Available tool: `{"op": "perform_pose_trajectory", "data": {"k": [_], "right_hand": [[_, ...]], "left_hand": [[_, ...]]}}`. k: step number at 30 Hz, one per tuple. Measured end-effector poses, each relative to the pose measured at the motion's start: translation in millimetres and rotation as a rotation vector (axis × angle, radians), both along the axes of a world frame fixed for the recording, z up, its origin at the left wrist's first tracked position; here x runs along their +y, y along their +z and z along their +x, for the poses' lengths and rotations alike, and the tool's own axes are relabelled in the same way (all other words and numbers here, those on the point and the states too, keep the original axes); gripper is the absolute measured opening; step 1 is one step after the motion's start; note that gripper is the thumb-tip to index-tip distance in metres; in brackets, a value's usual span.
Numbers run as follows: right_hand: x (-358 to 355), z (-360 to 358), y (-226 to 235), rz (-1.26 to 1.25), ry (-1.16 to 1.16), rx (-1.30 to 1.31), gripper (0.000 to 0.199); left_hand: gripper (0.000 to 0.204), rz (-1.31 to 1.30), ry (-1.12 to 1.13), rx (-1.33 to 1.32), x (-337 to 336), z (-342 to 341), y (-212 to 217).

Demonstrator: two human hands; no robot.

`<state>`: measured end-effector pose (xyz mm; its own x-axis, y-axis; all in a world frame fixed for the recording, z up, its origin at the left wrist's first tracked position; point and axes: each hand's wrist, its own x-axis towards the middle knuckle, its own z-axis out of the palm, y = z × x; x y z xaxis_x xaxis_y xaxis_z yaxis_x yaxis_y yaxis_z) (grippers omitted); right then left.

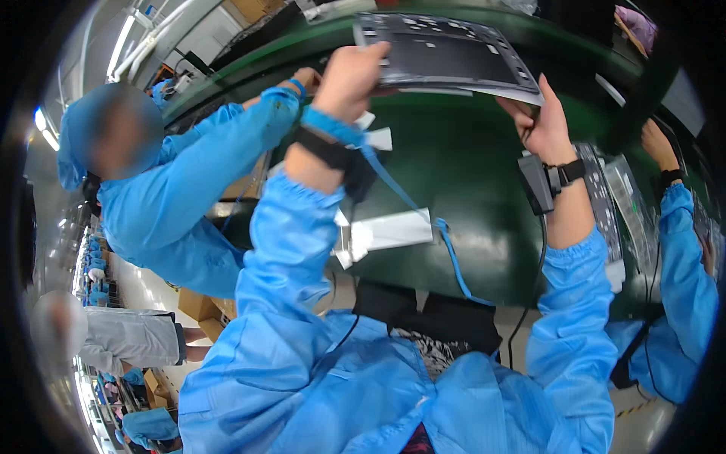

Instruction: Assembling and marking electronic frames on an assembly line.

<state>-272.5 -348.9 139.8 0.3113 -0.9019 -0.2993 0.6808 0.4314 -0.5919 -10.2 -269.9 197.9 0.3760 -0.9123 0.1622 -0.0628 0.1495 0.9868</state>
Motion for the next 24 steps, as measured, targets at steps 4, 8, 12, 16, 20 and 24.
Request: {"op": "perform_pose_trajectory", "data": {"k": [4,8,12,16,20,24], "right_hand": [[44,-14,2,-0.223,0.087,0.135,0.015],[132,-14,-1,-0.481,-0.105,0.692,0.028],[176,-56,-34,-0.718,-0.176,1.055,0.031],[197,-88,-66,-0.684,0.096,1.401,0.033],[184,-86,-106,-0.709,0.106,1.616,0.034],[182,-70,-101,-0.815,-0.05,1.813,0.033]], "left_hand": [[0.032,0.046,0.009,0.053,91,38,-19],[0.035,0.029,0.186,-0.198,177,18,-44],[0.044,0.278,0.227,-0.455,221,-6,-107],[0.051,0.388,0.268,-0.682,227,-35,-131],[0.046,0.419,0.32,-0.979,203,-40,-165],[0.033,0.39,0.353,-1.045,208,-46,-171]]}}
